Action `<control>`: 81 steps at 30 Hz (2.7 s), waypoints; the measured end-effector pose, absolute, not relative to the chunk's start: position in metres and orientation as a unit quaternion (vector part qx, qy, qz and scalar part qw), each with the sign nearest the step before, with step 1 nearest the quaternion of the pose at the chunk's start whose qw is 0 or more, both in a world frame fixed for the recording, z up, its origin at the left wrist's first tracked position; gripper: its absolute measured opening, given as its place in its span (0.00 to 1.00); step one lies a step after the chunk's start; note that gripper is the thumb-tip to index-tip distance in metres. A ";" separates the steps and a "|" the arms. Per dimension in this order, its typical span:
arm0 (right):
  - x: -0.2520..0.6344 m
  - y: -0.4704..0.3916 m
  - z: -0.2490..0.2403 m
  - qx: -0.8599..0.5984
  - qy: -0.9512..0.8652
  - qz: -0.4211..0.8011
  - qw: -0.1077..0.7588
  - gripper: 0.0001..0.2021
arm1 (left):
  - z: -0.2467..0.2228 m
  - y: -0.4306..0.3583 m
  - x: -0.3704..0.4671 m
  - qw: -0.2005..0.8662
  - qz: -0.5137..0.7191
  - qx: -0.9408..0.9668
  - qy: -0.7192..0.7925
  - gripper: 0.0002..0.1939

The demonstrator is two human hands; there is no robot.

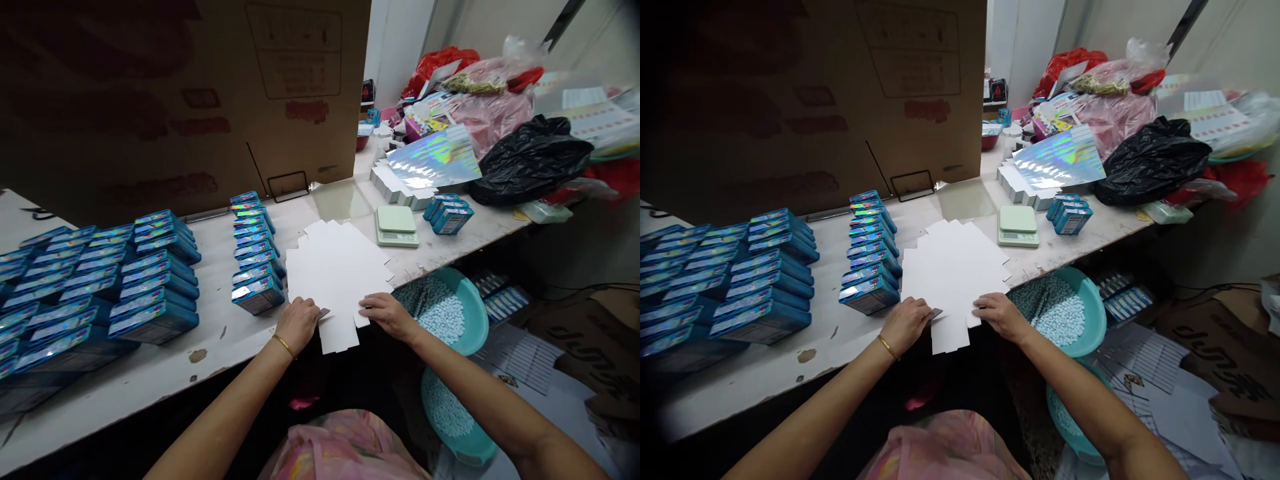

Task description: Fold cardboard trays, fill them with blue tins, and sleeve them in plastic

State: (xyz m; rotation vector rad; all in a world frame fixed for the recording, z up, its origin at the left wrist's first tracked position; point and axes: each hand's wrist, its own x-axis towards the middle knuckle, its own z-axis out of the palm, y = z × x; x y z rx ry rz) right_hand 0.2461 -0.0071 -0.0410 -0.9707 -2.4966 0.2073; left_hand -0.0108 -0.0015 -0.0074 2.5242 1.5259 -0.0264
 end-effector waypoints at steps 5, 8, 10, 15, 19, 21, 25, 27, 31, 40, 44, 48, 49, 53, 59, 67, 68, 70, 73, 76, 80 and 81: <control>0.220 0.011 -0.011 -0.426 -0.882 0.048 0.196 0.08 | -0.004 -0.001 0.000 0.076 -0.034 0.867 0.491 0.19; 0.198 0.024 0.007 -0.432 -0.895 -0.031 0.102 0.10 | -0.003 0.003 0.008 0.065 -0.029 0.866 0.495 0.18; 0.187 0.029 0.010 -0.382 -0.922 -0.054 0.037 0.09 | -0.003 0.006 0.012 0.066 -0.016 0.859 0.507 0.17; 0.179 0.030 -0.002 -0.316 -0.946 -0.061 -0.022 0.08 | -0.004 0.010 0.023 0.073 -0.019 0.857 0.509 0.14; 0.181 0.032 -0.007 -0.311 -0.948 -0.065 -0.010 0.09 | -0.008 0.010 0.029 0.057 -0.007 0.845 0.532 0.14; 0.182 0.032 -0.006 -0.307 -0.949 -0.067 -0.004 0.10 | -0.009 0.011 0.030 0.058 -0.002 0.846 0.530 0.15; 0.190 0.019 -0.003 -0.298 -0.953 -0.051 0.032 0.08 | -0.005 0.016 0.030 0.072 -0.019 0.858 0.508 0.14; 0.199 0.005 -0.004 -0.312 -0.946 -0.039 0.071 0.21 | -0.002 0.019 0.030 0.083 -0.023 0.858 0.506 0.14; 0.213 -0.015 -0.016 -0.312 -0.943 -0.025 0.111 0.30 | 0.001 0.023 0.029 0.102 -0.029 0.861 0.497 0.14; 0.198 0.009 -0.030 -0.358 -0.868 0.085 0.333 0.09 | 0.018 0.046 0.021 0.215 -0.074 0.867 0.443 0.12; 0.189 0.010 -0.040 -0.420 -0.794 0.126 0.421 0.07 | 0.027 0.059 0.011 0.343 -0.055 0.839 0.418 0.15; 0.178 0.006 -0.038 -0.478 -0.740 0.163 0.444 0.14 | 0.026 0.061 0.008 0.380 -0.028 0.825 0.417 0.11; 0.176 0.005 -0.036 -0.489 -0.733 0.171 0.442 0.16 | 0.024 0.060 0.009 0.372 -0.022 0.827 0.421 0.11; 0.173 0.001 -0.029 -0.494 -0.730 0.182 0.436 0.22 | 0.015 0.060 0.017 0.308 -0.005 0.823 0.477 0.12; 0.175 -0.006 -0.031 -0.464 -0.788 0.173 0.367 0.20 | 0.004 0.042 0.022 0.175 -0.003 0.846 0.503 0.11; 0.173 0.000 -0.034 -0.482 -0.792 0.150 0.344 0.14 | 0.014 0.029 0.030 0.134 -0.062 0.878 0.455 0.15; 0.173 0.001 -0.034 -0.481 -0.792 0.155 0.342 0.15 | 0.016 0.031 0.034 0.133 -0.074 0.875 0.460 0.14; 0.174 0.003 -0.033 -0.479 -0.792 0.166 0.339 0.18 | 0.019 0.036 0.043 0.133 -0.107 0.861 0.478 0.14; 0.174 0.001 -0.032 -0.475 -0.797 0.175 0.327 0.21 | 0.023 0.042 0.052 0.156 -0.169 0.837 0.497 0.14; 0.176 -0.006 -0.025 -0.466 -0.806 0.179 0.317 0.23 | 0.027 0.040 0.050 0.190 -0.207 0.819 0.501 0.13; 0.189 0.007 0.001 -0.452 -0.805 0.172 0.343 0.24 | 0.040 0.026 0.026 0.210 -0.196 0.823 0.491 0.15; 0.193 0.019 0.008 -0.463 -0.796 0.155 0.359 0.24 | 0.043 0.025 0.018 0.193 -0.160 0.832 0.494 0.16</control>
